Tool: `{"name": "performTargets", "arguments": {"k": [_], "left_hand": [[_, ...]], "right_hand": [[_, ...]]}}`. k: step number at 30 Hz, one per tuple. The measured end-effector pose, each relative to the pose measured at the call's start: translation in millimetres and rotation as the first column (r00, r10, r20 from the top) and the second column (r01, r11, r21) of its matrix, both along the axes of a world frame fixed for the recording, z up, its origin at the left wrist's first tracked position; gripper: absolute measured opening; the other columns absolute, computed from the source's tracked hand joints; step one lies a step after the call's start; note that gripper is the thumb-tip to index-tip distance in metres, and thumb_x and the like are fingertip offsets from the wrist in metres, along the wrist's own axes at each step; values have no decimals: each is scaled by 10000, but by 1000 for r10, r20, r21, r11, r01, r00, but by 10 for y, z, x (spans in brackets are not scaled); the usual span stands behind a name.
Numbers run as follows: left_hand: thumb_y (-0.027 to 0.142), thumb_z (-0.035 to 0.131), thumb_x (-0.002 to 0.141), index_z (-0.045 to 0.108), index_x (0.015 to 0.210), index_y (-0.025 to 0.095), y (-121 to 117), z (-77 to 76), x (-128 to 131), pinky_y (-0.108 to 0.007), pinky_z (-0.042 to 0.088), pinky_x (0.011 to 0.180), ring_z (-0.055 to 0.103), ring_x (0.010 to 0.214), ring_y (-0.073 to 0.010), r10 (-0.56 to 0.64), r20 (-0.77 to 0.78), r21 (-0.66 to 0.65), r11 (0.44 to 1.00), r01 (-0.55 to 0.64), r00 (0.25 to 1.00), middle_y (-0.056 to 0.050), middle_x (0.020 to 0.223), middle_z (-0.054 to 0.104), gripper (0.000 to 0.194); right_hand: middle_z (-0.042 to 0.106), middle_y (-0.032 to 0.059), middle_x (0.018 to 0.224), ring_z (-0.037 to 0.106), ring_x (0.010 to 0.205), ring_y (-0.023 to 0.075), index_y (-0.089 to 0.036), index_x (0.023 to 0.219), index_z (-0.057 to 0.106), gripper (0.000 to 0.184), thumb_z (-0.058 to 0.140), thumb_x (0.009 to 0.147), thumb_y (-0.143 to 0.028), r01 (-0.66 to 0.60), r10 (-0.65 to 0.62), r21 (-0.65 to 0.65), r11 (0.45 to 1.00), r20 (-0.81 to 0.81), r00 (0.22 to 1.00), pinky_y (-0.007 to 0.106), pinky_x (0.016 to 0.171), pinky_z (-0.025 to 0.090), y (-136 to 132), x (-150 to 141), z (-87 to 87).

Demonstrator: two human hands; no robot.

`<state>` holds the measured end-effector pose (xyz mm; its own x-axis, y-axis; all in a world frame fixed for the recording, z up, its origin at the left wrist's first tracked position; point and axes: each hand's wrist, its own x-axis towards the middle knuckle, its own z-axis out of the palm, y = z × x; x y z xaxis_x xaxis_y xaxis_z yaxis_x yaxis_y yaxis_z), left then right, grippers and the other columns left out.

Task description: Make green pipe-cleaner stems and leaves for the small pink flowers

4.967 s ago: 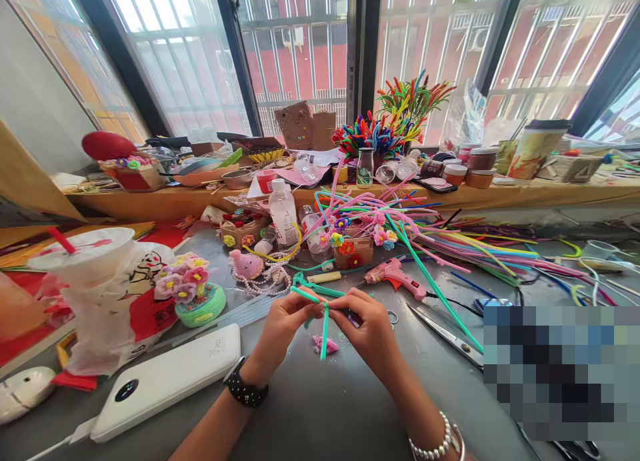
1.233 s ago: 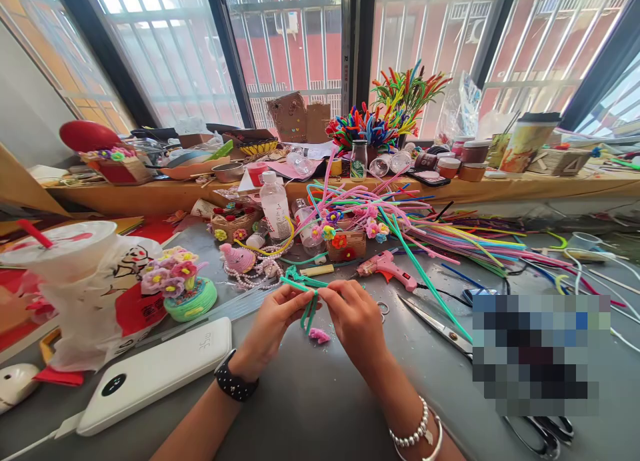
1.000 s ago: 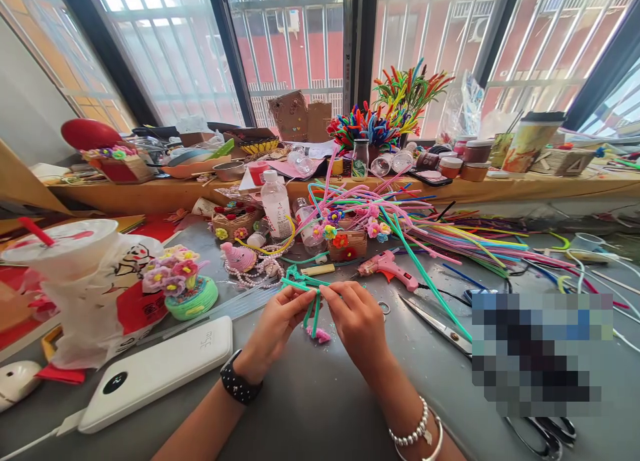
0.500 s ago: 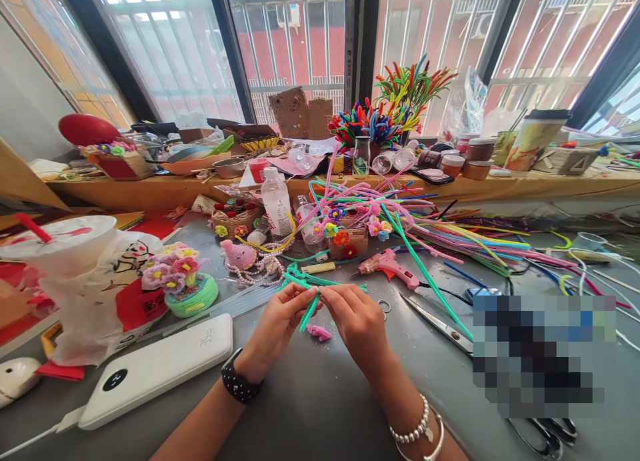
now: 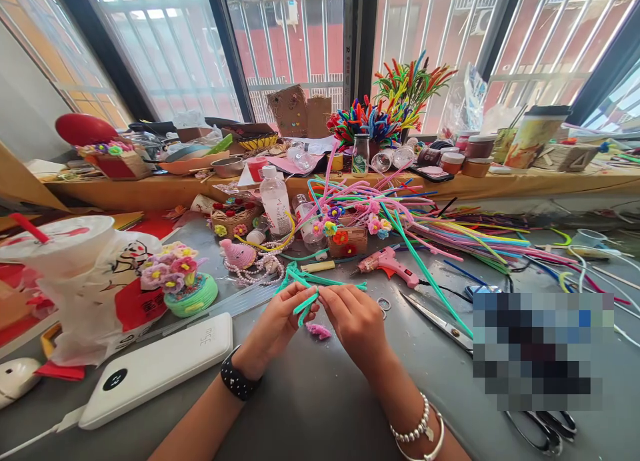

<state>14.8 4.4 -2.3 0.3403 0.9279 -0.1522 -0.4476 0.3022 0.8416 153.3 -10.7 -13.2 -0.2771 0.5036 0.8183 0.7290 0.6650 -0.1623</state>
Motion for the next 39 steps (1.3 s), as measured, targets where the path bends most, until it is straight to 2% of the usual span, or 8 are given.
{"name": "performTargets", "arguments": {"k": [4,9,14,18,24,33,39], "left_hand": [[234,648,634,520,629,142,-5,-24,6,-196,433,565,541,522,-66,57,-64,113,992,-50,996,45,572,535,158],[260,631,647,560,668,136,-8,-17,18,-227,441,573,561,566,-103,179,-216,290,950,-113,960,18,603,570,144],[268,626,646,572,669,141,6,-7,0,-240,442,579,557,577,-117,219,-269,386,917,-104,938,13,598,578,140],[263,628,643,600,676,143,7,-10,-12,-240,438,601,559,621,-132,263,-300,427,897,-117,917,-5,626,600,127],[264,634,638,613,710,144,-6,-2,-1,-267,443,661,568,668,-152,211,-254,361,926,-110,944,-28,691,633,141],[275,651,614,565,607,132,24,-75,19,-176,319,483,425,501,-56,257,-246,217,954,-205,935,42,528,503,167],[269,650,618,563,605,128,12,-90,25,-182,314,503,418,526,-60,243,-245,225,956,-189,938,35,550,500,166]], "right_hand": [[649,57,762,571,702,164,-148,872,600,147,487,782,-129,-10,-1,-91,996,-122,993,276,645,446,-6,-27,-3],[629,28,716,568,670,147,-186,788,598,109,490,780,-174,-73,-11,-259,963,-307,952,255,619,442,-22,-48,22],[645,24,756,578,711,150,-198,820,609,140,476,788,-171,-155,28,-342,927,-349,937,252,644,441,-18,-36,49],[656,27,769,585,707,153,-201,841,616,153,473,793,-175,-185,48,-337,923,-375,926,258,640,447,-13,-30,58],[657,32,775,590,721,160,-203,845,613,151,477,787,-171,-186,58,-328,926,-363,930,270,652,465,-15,-20,70],[639,55,869,571,792,178,-173,978,564,243,484,754,-120,-62,51,-167,984,-71,996,302,690,469,8,-28,12],[647,70,832,583,759,176,-151,932,575,188,504,758,-145,-17,11,-101,995,-55,998,302,663,479,-4,-27,2]]}}
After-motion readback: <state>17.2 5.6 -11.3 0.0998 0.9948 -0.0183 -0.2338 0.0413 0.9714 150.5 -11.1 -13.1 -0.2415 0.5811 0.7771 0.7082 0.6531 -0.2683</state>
